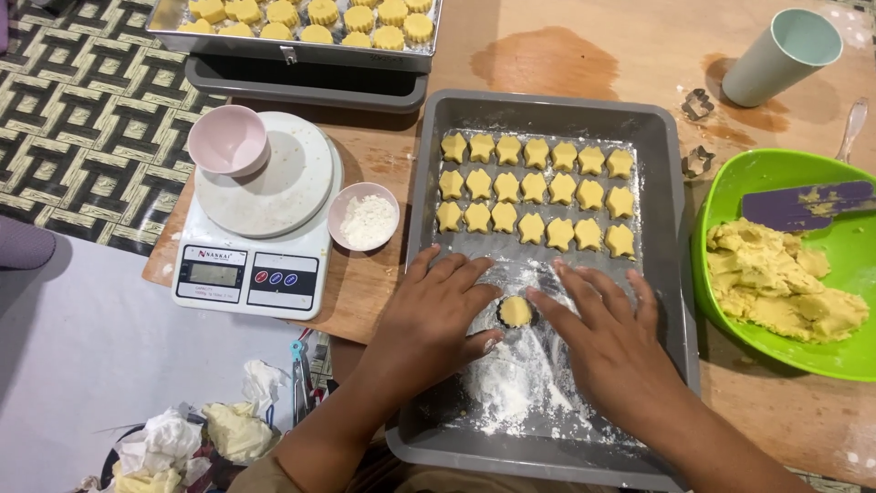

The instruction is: Shaping cookie dough using a manual mold and arranging them on a baking tray

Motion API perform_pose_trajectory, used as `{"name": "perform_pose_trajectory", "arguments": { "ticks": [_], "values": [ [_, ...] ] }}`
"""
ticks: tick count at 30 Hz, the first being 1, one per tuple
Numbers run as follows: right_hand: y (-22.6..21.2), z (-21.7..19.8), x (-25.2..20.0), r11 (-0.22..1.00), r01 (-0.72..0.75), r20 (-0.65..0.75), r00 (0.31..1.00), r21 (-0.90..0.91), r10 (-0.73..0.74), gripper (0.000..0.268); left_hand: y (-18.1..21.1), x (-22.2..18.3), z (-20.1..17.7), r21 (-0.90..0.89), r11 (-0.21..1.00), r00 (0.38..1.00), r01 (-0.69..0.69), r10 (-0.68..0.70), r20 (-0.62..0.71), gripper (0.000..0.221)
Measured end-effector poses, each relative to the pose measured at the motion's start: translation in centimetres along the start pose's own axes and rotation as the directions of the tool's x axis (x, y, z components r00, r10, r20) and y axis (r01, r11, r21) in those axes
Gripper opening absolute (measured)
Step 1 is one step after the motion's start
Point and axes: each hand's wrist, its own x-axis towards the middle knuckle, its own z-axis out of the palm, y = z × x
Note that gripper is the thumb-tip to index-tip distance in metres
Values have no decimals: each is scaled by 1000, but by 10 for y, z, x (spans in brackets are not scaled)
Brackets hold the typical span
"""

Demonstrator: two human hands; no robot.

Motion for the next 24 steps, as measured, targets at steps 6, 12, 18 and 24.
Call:
{"name": "perform_pose_trajectory", "arguments": {
  "ticks": [6, 12, 18, 24],
  "values": [
    [-10, -17, 2, 990, -15, -99, 995, 142, 30, 48, 0, 1, -1, -8, 1000, 999, 5, -5, 39, 49],
    [-4, 0, -6, 972, 226, -77, 970, -70, -231, 111, -1, 1, 1, -19, 1000, 998, 19, -17, 64, 46],
    [-9, -8, -6, 974, 223, -91, 970, -34, -226, 98, 1, 3, -4, -31, 999, 997, 15, -12, 78, 35],
    [-5, -1, -10, 979, 180, -82, 979, -96, -188, 105, 0, 1, -3, -44, 999, 999, 5, -3, 52, 36]
  ]
}}
